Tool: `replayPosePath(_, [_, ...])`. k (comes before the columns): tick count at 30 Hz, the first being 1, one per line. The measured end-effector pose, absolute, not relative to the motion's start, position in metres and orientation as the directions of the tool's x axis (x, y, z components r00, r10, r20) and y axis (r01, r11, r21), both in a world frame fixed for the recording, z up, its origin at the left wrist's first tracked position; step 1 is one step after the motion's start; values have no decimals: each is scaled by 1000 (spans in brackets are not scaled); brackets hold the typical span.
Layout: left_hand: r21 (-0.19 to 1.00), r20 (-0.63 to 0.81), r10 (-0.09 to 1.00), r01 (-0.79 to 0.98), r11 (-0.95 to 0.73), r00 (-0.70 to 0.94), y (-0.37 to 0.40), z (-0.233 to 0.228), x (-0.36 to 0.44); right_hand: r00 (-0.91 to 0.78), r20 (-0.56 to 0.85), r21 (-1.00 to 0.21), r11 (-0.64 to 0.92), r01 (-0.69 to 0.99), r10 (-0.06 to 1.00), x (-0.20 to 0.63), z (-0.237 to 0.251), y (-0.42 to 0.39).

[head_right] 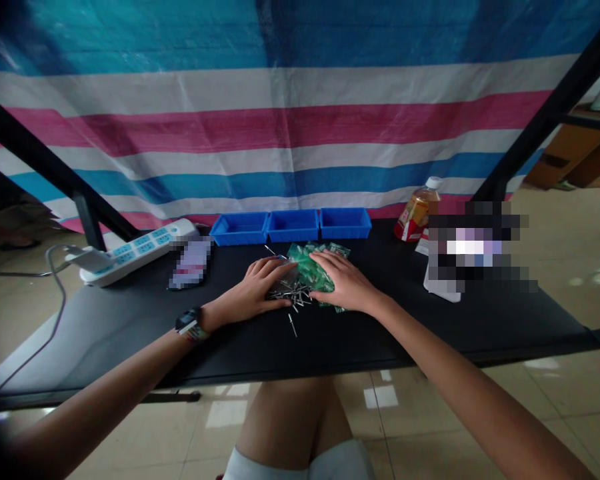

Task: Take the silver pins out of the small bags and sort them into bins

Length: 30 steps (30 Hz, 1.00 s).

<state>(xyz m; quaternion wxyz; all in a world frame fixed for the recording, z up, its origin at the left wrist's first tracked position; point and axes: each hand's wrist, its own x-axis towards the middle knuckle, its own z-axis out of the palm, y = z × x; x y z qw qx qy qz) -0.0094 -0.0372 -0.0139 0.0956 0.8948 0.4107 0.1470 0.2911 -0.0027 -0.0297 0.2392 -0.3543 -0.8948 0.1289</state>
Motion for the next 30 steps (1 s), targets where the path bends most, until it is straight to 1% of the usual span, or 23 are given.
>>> replayPosePath(2, [312, 226, 772, 706, -635, 595, -38, -14, -8, -614, 378, -414, 719, 558, 693, 280, -30, 0])
replayPosePath(4, [290, 256, 777, 721, -629, 575, -37, -14, -8, -596, 411, -424, 723, 546, 690, 273, -29, 0])
replayPosePath(6, [234, 273, 771, 737, -634, 576, -35, -14, -8, -585, 442, -416, 733, 537, 680, 270, -27, -2])
replayPosePath(8, [165, 271, 753, 741, -651, 600, -31, -12, -8, -580, 470, -384, 746, 544, 665, 267, -25, -4])
replayPosePath(10, [103, 248, 730, 732, -674, 637, -27, -11, -8, -581, 488, -341, 755, 559, 651, 265, -24, -6])
replayPosePath(12, [68, 221, 720, 726, -684, 657, -25, -10, -8, -589, 493, -312, 762, 567, 640, 263, -24, -6])
replayPosePath(14, [74, 205, 725, 729, -681, 657, -23, -10, -9, -594, 496, -307, 768, 562, 633, 261, -25, -4])
replayPosePath(16, [112, 213, 730, 726, -679, 649, -21, -10, -10, -595, 503, -321, 774, 546, 627, 260, -26, -1])
replayPosePath(19, [178, 253, 719, 699, -692, 647, -19, -12, -13, -589, 522, -362, 786, 501, 617, 258, -27, 4])
replayPosePath(22, [215, 293, 701, 669, -711, 651, -16, -13, -16, -585, 532, -415, 791, 450, 612, 258, -28, 8])
replayPosePath(25, [230, 318, 682, 644, -729, 659, -15, -12, -18, -590, 527, -449, 790, 418, 612, 257, -30, 9])
replayPosePath(30, [212, 332, 664, 633, -745, 670, -14, -11, -22, -584, 523, -445, 783, 434, 621, 256, -32, 10])
